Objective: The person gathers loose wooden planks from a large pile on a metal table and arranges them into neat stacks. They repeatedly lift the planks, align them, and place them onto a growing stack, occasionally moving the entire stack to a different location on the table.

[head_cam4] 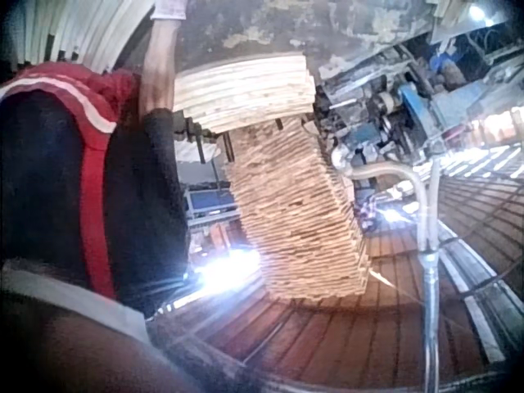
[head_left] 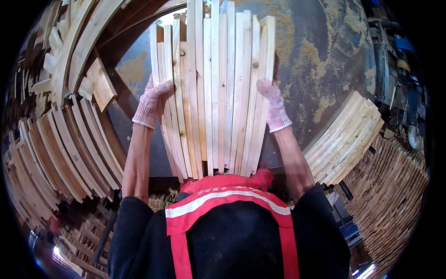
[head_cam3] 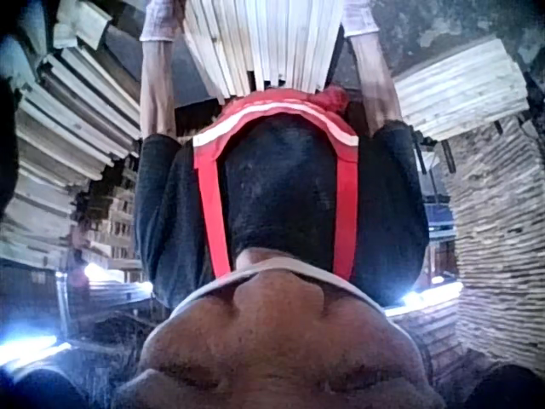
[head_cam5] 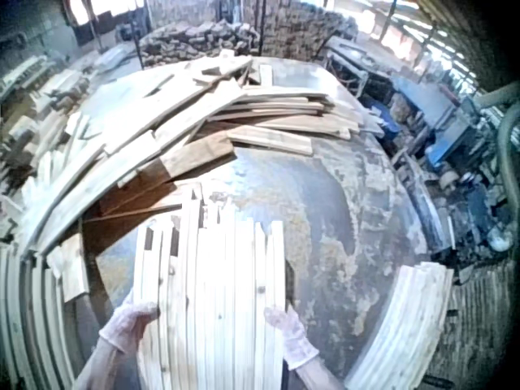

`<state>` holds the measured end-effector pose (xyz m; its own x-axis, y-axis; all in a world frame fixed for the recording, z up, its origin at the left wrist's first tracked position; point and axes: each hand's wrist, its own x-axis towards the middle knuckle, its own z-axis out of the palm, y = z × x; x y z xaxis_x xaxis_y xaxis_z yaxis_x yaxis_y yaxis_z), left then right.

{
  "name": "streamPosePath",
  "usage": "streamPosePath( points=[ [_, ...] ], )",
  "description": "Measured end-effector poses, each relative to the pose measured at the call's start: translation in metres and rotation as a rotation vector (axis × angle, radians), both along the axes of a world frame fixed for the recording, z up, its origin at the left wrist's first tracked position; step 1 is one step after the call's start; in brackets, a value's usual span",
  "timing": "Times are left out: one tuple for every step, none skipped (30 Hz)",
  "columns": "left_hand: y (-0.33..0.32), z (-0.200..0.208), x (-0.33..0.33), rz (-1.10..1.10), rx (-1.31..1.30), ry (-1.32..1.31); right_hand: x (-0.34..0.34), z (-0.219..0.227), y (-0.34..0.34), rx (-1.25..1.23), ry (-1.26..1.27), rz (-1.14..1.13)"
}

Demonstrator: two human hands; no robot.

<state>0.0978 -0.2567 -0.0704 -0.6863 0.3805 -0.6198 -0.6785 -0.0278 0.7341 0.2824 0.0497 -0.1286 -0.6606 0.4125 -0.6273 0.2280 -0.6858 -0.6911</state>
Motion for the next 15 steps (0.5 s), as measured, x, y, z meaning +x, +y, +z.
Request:
streamPosePath(
  points=[
    [0.004,0.013,0.002,0.009,0.038,0.021,0.0,0.007,0.002,0.021,0.021,-0.002],
    [0.003,0.029,0.002,0.015,0.076,0.051,0.001,0.018,0.003,0.052,0.045,0.001],
    [-0.002,0.041,-0.001,0.003,0.084,0.094,-0.001,0.031,0.006,0.09,0.072,0.009],
    [-0.007,0.052,-0.006,-0.008,0.091,0.136,-0.003,0.044,0.008,0.138,0.098,0.014],
    [-0.011,0.069,-0.009,-0.02,0.105,0.189,-0.003,0.062,0.01,0.191,0.134,0.02],
    [-0.01,0.093,-0.011,-0.01,0.096,0.262,-0.006,0.078,0.013,0.25,0.169,0.018],
    [-0.011,0.117,-0.011,0.001,0.081,0.331,-0.006,0.094,0.014,0.312,0.204,0.015],
    [-0.01,0.14,-0.012,0.012,0.068,0.401,-0.008,0.111,0.015,0.38,0.237,0.005],
    [-0.014,0.157,-0.012,0.026,0.08,0.504,-0.008,0.128,0.013,0.452,0.264,0.0],
    [-0.027,0.169,-0.013,0.053,-0.016,0.594,-0.01,0.145,0.012,0.52,0.287,-0.004],
    [-0.036,0.179,-0.015,0.074,-0.11,0.679,-0.007,0.162,0.013,0.598,0.308,-0.018],
    [-0.038,0.197,-0.006,0.071,-0.123,0.742,-0.005,0.175,0.016,0.69,0.263,-0.011],
    [-0.048,0.204,-0.003,0.066,-0.106,0.73,0.003,0.153,0.027,0.817,0.264,0.025],
    [-0.058,0.209,0.002,0.06,-0.086,0.721,0.012,0.131,0.038,0.952,0.262,0.051],
    [-0.071,0.212,0.008,0.051,-0.073,0.705,0.022,0.111,0.05,1.088,0.258,0.067]
  ],
)
